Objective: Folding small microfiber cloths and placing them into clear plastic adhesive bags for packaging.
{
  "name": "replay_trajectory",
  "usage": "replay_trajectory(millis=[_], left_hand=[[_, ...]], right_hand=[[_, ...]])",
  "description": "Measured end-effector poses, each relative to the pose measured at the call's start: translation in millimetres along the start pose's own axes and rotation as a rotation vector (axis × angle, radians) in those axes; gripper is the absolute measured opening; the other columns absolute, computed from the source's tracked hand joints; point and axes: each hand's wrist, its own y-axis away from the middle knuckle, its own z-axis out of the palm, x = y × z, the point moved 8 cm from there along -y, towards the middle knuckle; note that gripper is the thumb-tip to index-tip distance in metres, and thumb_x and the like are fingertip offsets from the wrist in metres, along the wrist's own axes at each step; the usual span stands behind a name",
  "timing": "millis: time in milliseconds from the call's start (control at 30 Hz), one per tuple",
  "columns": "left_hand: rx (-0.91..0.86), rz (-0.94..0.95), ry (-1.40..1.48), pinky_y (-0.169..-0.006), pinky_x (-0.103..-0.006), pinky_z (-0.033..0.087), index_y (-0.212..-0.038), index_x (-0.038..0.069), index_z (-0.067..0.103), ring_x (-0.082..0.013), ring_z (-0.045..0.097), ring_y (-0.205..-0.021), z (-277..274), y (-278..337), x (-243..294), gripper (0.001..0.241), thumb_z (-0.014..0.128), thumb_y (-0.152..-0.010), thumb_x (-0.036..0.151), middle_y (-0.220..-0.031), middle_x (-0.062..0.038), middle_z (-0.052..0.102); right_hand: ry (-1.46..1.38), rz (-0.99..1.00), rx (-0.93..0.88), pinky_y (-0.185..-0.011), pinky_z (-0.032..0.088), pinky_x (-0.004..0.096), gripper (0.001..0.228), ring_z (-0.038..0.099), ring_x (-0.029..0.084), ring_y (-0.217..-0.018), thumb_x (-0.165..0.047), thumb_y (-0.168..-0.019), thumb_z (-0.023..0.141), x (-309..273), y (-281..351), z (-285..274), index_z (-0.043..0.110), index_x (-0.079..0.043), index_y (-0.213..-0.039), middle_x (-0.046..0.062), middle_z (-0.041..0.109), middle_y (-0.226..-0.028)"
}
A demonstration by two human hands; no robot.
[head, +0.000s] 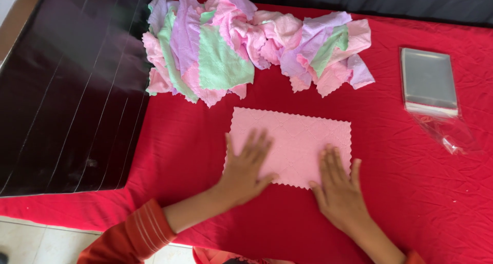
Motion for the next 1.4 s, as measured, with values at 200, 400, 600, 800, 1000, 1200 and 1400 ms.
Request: replay_trajectory(millis=[200, 400, 600, 800, 1000, 1200, 1400], left_hand=[[-0.056, -0.113, -0.236, -0.113, -0.0765, -0.005, -0.161, 0.002, 0.017, -0.0343, 0.006, -0.157, -14, 8, -39, 0.081, 0.029, -0.104, 0.059, -0.17, -0.02, 0.009], [-0.114, -0.179, -0.27, -0.112, -0.074, -0.012, -0.162, 0.003, 0.005, -0.0295, 0.003, -0.156, -18, 12, -73, 0.082, 0.021, -0.105, 0.06, -0.17, -0.016, 0.007], [0.002, -0.256, -0.229, -0.113, -0.0771, -0.003, -0.146, 0.006, 0.051, -0.0423, 0.022, -0.151, -62, -3, -95, 0.061, 0.039, -0.104, 0.048, -0.156, -0.015, 0.045], [0.285, -0.2, -0.266, -0.086, -0.0402, 0.051, -0.105, 0.007, 0.076, -0.0267, 0.066, -0.096, -79, -44, -114, 0.019, 0.07, -0.092, 0.02, -0.103, -0.006, 0.073], [0.291, -0.231, -0.271, -0.083, -0.0396, 0.044, -0.088, 0.011, 0.063, -0.0246, 0.061, -0.095, -60, -56, -132, 0.018, 0.078, -0.086, 0.022, -0.099, -0.003, 0.063], [0.143, -0.279, 0.003, -0.103, -0.0467, 0.034, -0.085, 0.015, 0.063, -0.031, 0.049, -0.129, -53, -56, -147, 0.016, 0.073, -0.088, 0.027, -0.128, -0.006, 0.061], [0.185, -0.15, 0.249, -0.078, -0.0321, 0.052, -0.104, 0.006, 0.059, -0.0179, 0.064, -0.08, -72, -67, -125, 0.023, 0.068, -0.085, -0.001, -0.088, -0.004, 0.066]], right_hand=[[-0.113, 0.123, -0.06, -0.117, -0.01, 0.059, 0.078, -0.01, 0.029, -0.153, -0.051, -0.104, 0.013, 29, 25, 7, -0.006, 0.0, -0.159, 0.016, -0.008, -0.168], [-0.175, 0.204, -0.048, -0.116, -0.007, 0.067, 0.077, -0.004, 0.031, -0.156, -0.05, -0.105, 0.016, 48, 45, 17, 0.005, 0.003, -0.16, 0.023, 0.006, -0.167], [0.057, 0.309, -0.228, -0.112, 0.005, 0.071, 0.08, -0.003, 0.034, -0.155, -0.06, -0.101, 0.017, 63, 46, 7, 0.012, -0.003, -0.157, 0.02, 0.001, -0.169], [0.032, 0.043, 0.154, -0.084, 0.06, 0.041, 0.03, 0.074, 0.027, -0.097, -0.025, -0.088, 0.062, -34, -19, -82, 0.073, -0.011, -0.112, 0.007, 0.074, -0.12], [-0.34, -0.399, 0.306, -0.068, 0.059, 0.035, 0.021, 0.069, 0.021, -0.077, -0.02, -0.086, 0.076, -161, -53, -75, 0.068, -0.005, -0.097, 0.013, 0.07, -0.097], [-0.228, -0.459, 0.41, -0.058, 0.044, 0.03, 0.036, 0.048, 0.019, -0.069, 0.0, -0.071, 0.07, -192, -65, -72, 0.069, 0.0, -0.108, 0.012, 0.054, -0.096], [-0.045, -0.495, 0.461, -0.049, 0.041, 0.023, 0.036, 0.05, 0.013, -0.064, -0.001, -0.074, 0.072, -200, -65, -76, 0.068, -0.001, -0.11, 0.009, 0.061, -0.089]])
